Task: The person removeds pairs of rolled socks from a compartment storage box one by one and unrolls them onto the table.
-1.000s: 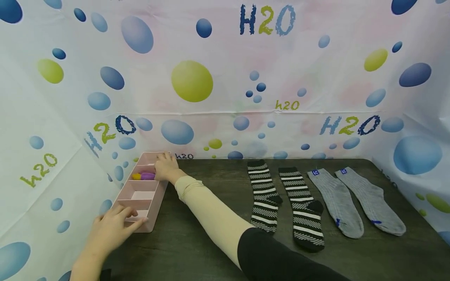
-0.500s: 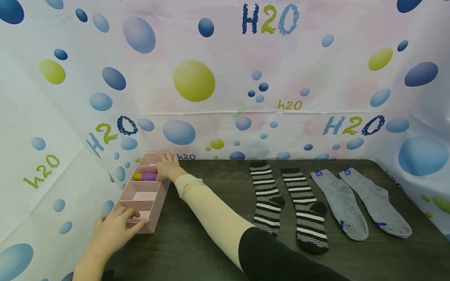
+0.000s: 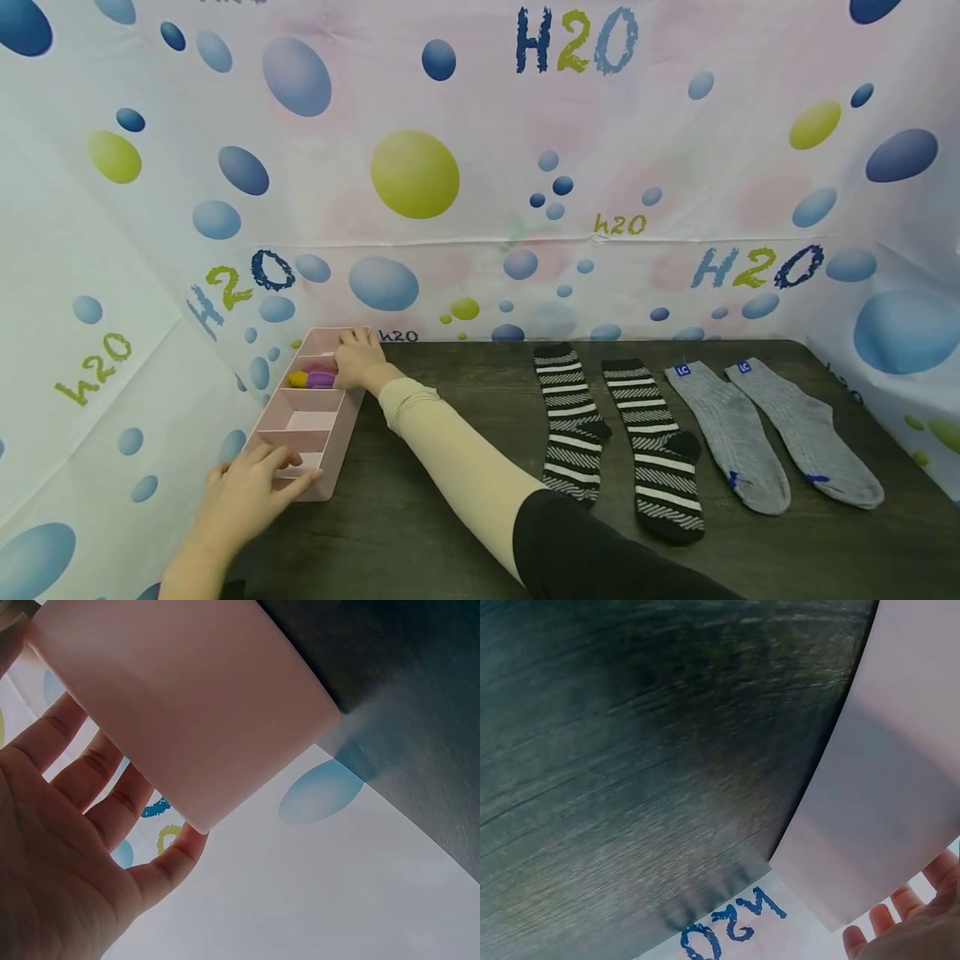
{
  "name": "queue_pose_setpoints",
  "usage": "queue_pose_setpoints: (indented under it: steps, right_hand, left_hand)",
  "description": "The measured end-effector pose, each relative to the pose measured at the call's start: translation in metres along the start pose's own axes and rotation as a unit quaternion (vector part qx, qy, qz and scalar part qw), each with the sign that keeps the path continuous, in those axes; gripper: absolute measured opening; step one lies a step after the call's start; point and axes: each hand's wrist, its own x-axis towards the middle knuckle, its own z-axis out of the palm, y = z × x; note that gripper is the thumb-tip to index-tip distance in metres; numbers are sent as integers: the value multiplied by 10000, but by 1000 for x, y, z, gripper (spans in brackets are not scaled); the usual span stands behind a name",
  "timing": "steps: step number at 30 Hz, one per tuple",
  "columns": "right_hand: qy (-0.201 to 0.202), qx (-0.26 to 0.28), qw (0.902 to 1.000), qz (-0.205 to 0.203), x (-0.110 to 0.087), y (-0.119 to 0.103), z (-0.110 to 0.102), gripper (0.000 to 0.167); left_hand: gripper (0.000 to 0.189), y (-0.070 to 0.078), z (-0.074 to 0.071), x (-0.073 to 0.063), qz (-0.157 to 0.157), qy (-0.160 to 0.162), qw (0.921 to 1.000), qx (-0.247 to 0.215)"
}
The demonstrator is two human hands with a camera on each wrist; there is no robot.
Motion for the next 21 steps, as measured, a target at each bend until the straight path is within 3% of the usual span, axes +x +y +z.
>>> queue_pose_setpoints:
  steps: [21]
  right_hand:
    - [175, -23, 9997, -145, -1, -1, -1, 18]
  left_hand:
    - [48, 0, -1, 0, -49, -30, 10000, -49]
